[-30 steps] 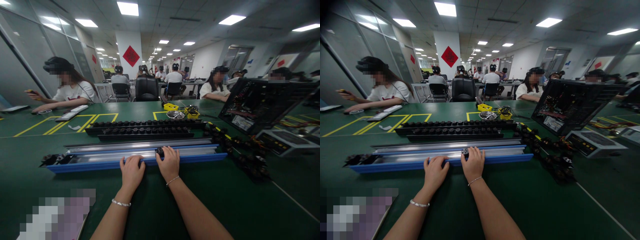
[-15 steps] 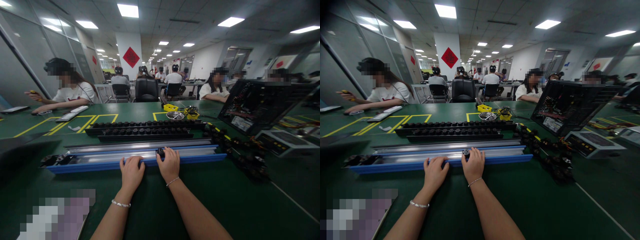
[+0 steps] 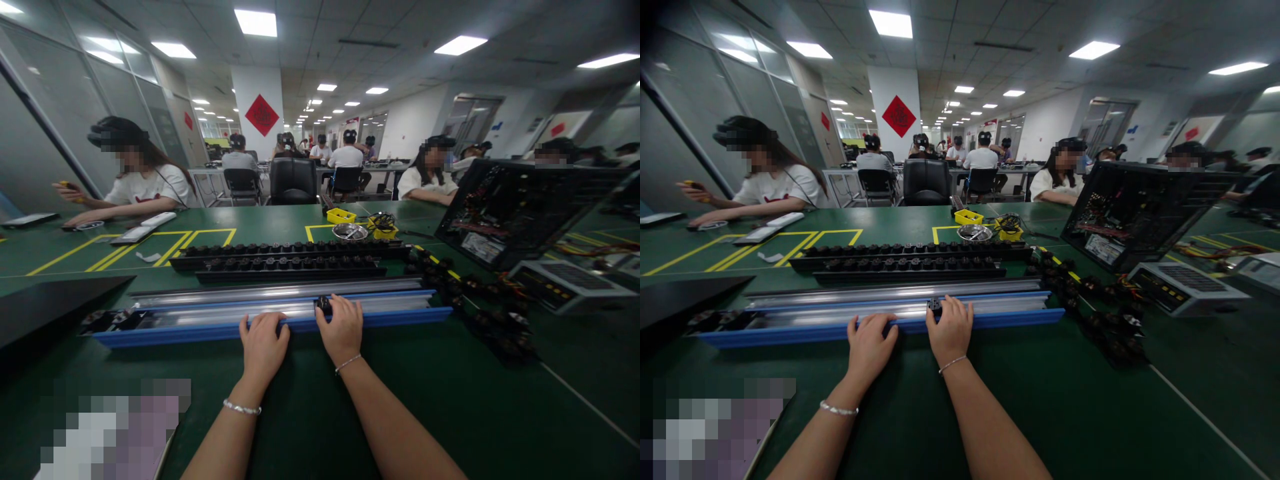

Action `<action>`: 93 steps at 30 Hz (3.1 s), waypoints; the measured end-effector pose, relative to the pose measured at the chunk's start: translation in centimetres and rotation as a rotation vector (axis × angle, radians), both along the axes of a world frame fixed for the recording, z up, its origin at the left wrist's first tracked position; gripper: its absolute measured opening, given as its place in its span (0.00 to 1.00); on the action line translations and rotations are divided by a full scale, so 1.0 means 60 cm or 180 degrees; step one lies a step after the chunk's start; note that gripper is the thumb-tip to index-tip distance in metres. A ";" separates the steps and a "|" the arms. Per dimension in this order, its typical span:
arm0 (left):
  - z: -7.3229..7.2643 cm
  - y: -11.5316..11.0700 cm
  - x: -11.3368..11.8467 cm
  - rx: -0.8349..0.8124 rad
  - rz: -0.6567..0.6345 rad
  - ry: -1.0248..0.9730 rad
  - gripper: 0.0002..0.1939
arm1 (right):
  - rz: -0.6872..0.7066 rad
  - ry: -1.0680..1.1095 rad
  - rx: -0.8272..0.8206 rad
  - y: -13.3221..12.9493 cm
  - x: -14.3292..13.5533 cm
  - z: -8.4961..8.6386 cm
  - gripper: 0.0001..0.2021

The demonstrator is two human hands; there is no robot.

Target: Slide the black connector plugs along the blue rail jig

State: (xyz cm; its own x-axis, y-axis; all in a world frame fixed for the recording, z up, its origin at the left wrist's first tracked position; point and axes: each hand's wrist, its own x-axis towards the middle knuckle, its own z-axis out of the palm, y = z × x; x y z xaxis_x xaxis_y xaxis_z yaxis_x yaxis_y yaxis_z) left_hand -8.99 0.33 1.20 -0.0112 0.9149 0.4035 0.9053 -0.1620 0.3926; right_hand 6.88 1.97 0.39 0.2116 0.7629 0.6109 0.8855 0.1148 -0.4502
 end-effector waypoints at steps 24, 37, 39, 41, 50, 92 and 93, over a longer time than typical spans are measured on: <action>-0.001 0.001 -0.001 0.0002 -0.0016 -0.0006 0.10 | -0.0082 0.0081 0.0174 0.001 0.009 -0.004 0.10; -0.002 0.002 -0.001 -0.0010 -0.0009 -0.0012 0.11 | -0.0108 0.0083 0.0164 -0.001 0.013 0.001 0.09; -0.002 0.002 -0.001 0.0008 -0.0007 -0.0001 0.10 | -0.0139 0.0072 0.0165 -0.001 0.014 0.001 0.09; -0.002 0.002 -0.001 0.0013 -0.0010 0.0017 0.10 | -0.0173 0.0056 0.0158 0.000 0.015 0.000 0.08; 0.000 0.001 -0.001 -0.0003 0.0005 0.0018 0.10 | -0.0220 0.0038 0.0226 0.004 0.021 -0.005 0.06; -0.001 0.002 -0.002 -0.0004 -0.0015 -0.0056 0.10 | -0.0517 0.0038 0.0045 0.004 0.033 -0.009 0.08; -0.001 0.002 -0.001 -0.0008 -0.0018 -0.0055 0.10 | -0.0519 0.0042 0.0031 0.004 0.034 -0.009 0.08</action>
State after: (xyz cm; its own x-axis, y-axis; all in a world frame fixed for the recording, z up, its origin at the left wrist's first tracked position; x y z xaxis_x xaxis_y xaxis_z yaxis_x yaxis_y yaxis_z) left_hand -9.07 0.47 1.16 -0.0129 0.9160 0.4010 0.8975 -0.1662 0.4085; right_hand 8.89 2.23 -0.14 0.3402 0.7119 0.6144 0.8868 -0.0255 -0.4614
